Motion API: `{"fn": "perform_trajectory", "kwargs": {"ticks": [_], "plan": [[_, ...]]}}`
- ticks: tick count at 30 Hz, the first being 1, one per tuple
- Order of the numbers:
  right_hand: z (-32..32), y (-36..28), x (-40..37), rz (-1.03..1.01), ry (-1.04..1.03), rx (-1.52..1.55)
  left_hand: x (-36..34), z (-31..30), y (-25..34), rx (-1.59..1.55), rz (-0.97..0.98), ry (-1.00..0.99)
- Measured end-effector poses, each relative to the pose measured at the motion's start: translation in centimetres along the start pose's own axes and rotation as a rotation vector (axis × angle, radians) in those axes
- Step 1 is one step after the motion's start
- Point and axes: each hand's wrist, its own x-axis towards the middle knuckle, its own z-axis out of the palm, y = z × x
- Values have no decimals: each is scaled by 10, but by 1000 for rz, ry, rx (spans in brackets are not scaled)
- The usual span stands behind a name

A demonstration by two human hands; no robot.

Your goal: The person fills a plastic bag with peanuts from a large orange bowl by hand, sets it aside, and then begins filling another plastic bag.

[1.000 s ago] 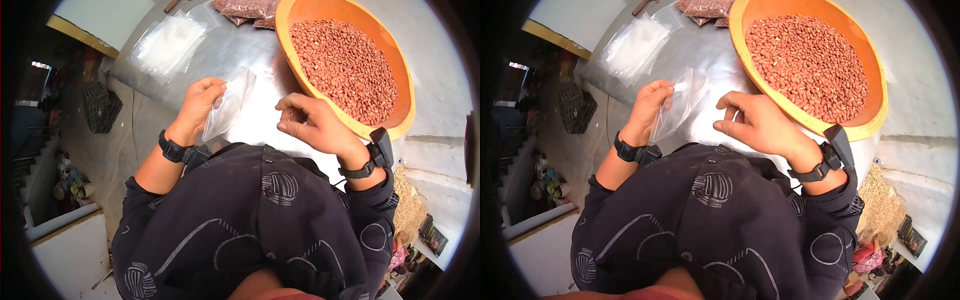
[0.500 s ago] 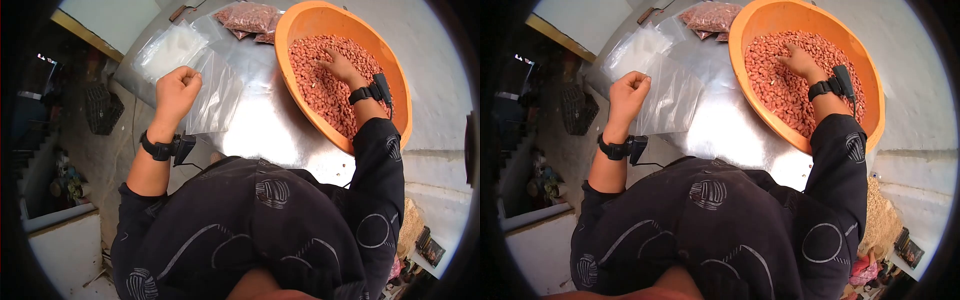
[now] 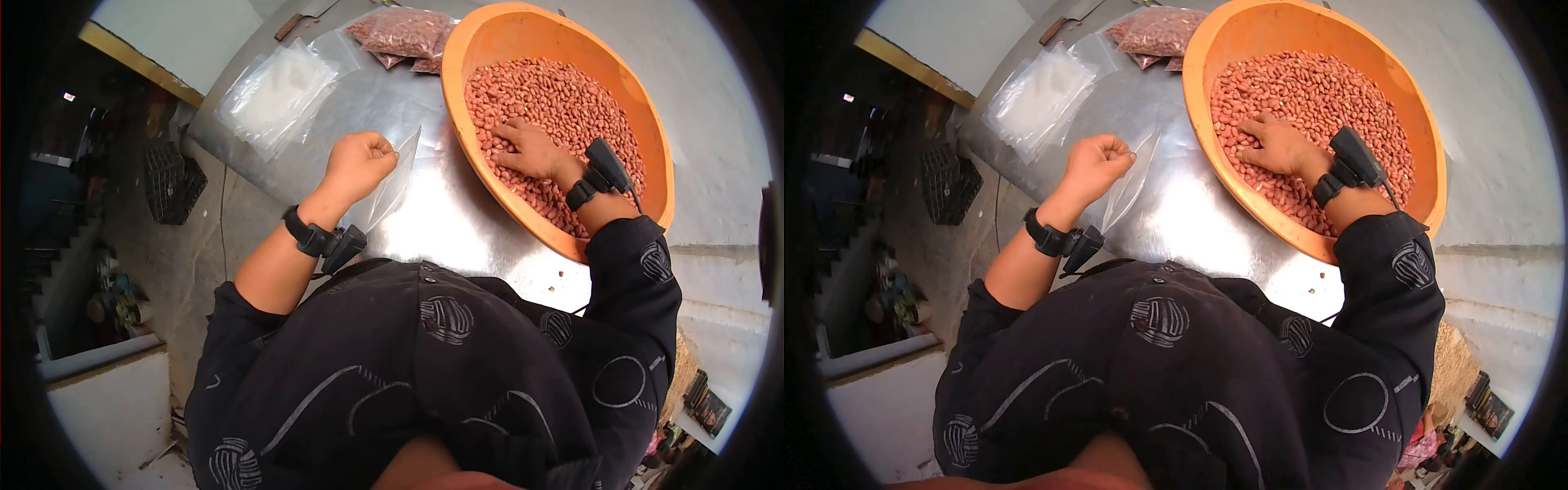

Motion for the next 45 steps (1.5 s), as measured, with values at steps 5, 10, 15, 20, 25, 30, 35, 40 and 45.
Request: {"fn": "perform_trajectory", "kwargs": {"ticks": [5, 10, 15, 20, 25, 30, 35, 40, 45], "plan": [[5, -6, -31, -35, 51, 91, 5, 17, 5, -384, -129, -107], [4, 3, -43, -53, 149, 169, 7, -4, 27, -518, -67, -87], [-7, 10, -59, 18, 190, 79, -2, -26, 39, -559, 24, -31], [-37, -47, -92, 63, 200, 117, -26, -31, 27, -578, -26, 18], [-25, -79, -117, -60, 64, 29, -46, -43, 7, -650, -44, 115], [-13, -85, -114, -41, 165, -41, -59, -63, -11, -718, -22, 195], [-14, -84, -116, -60, 173, -41, -67, -79, -16, -743, 0, 326], [-35, -99, -125, -72, 26, -79, -53, -107, 2, -752, 32, 443], [-41, -84, -118, -131, -62, -7, 0, -106, 49, -697, 171, 468]]}}
